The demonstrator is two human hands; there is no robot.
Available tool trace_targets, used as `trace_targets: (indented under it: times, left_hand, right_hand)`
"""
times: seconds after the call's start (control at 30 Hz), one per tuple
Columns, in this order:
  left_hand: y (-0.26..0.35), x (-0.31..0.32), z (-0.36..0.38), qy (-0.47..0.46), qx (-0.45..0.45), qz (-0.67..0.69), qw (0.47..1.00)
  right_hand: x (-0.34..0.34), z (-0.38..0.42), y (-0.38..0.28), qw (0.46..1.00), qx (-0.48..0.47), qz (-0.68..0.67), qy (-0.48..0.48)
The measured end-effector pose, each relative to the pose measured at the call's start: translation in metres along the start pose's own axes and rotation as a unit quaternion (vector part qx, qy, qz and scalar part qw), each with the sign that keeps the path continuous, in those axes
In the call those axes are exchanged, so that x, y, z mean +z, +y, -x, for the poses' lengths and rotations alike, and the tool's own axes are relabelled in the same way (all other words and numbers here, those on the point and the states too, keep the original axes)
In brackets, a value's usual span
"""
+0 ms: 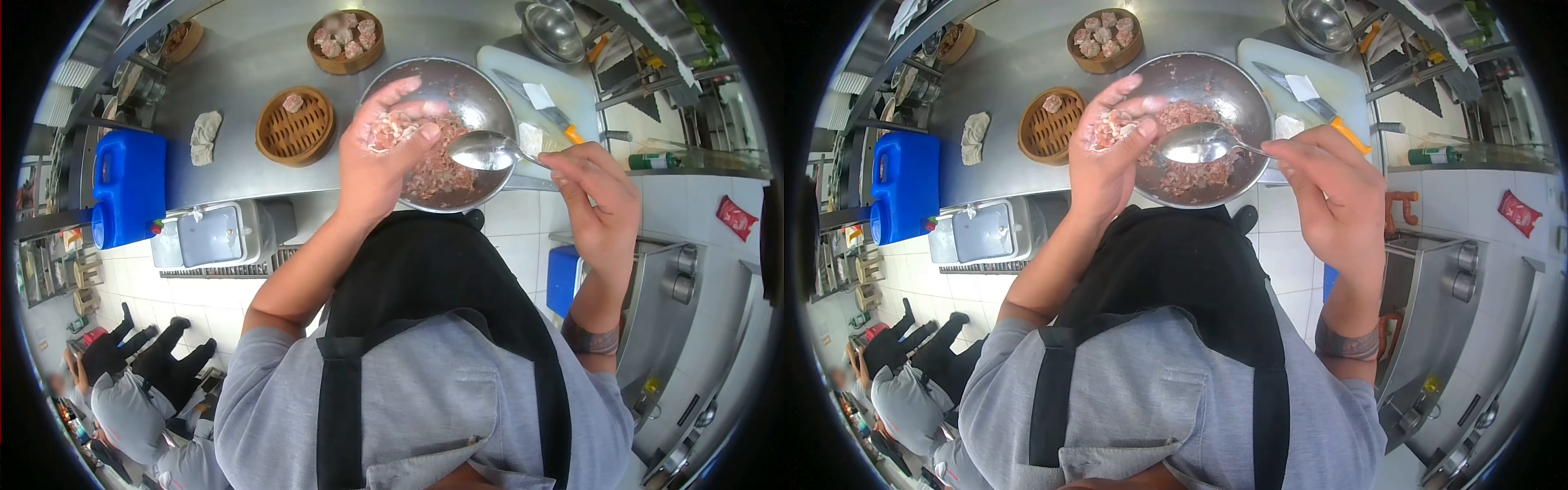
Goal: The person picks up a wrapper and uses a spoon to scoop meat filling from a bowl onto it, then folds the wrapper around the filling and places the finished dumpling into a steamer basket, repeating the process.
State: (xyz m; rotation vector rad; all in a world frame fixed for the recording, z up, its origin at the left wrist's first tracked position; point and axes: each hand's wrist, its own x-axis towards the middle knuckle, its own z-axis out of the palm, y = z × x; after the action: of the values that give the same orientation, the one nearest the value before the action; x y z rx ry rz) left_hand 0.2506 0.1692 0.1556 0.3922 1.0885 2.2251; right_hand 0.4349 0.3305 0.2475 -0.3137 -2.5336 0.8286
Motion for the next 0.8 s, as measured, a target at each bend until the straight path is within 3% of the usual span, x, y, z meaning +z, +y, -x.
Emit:
trace_targets:
  times: [0.13,0.2,0.23,0.3,0.63,0.73,0.8]
  left_hand:
    - [0.005,-0.011,0.003,-0.026,-0.057,-0.120,0.991]
    - [-0.010,-0.023,0.003,-0.033,0.085,-0.200,0.976]
    - [-0.013,-0.023,0.004,-0.032,0.086,-0.200,0.975]
    - [-0.014,-0.019,0.003,-0.033,0.064,0.038,0.997]
    - [-0.005,-0.037,-0.009,-0.079,0.096,-0.176,0.976]
    - [0.000,-0.035,-0.009,-0.077,0.070,-0.139,0.985]
    - [0.009,-0.032,-0.007,-0.076,-0.045,-0.093,0.992]
  right_hand:
    - [0.000,-0.002,-0.001,1.000,-0.009,-0.004,0.002]
    - [0.000,-0.003,-0.001,1.000,-0.008,-0.004,0.004]
    - [0.000,-0.003,-0.001,1.000,-0.004,-0.002,0.009]
    - [0.000,-0.002,-0.001,1.000,0.001,-0.001,0.014]
    - [0.007,0.004,0.006,0.999,0.024,-0.034,0.019]
    - [0.007,0.006,0.009,0.998,0.032,-0.040,0.024]
    - [0.007,0.009,0.013,0.998,0.037,-0.043,0.026]
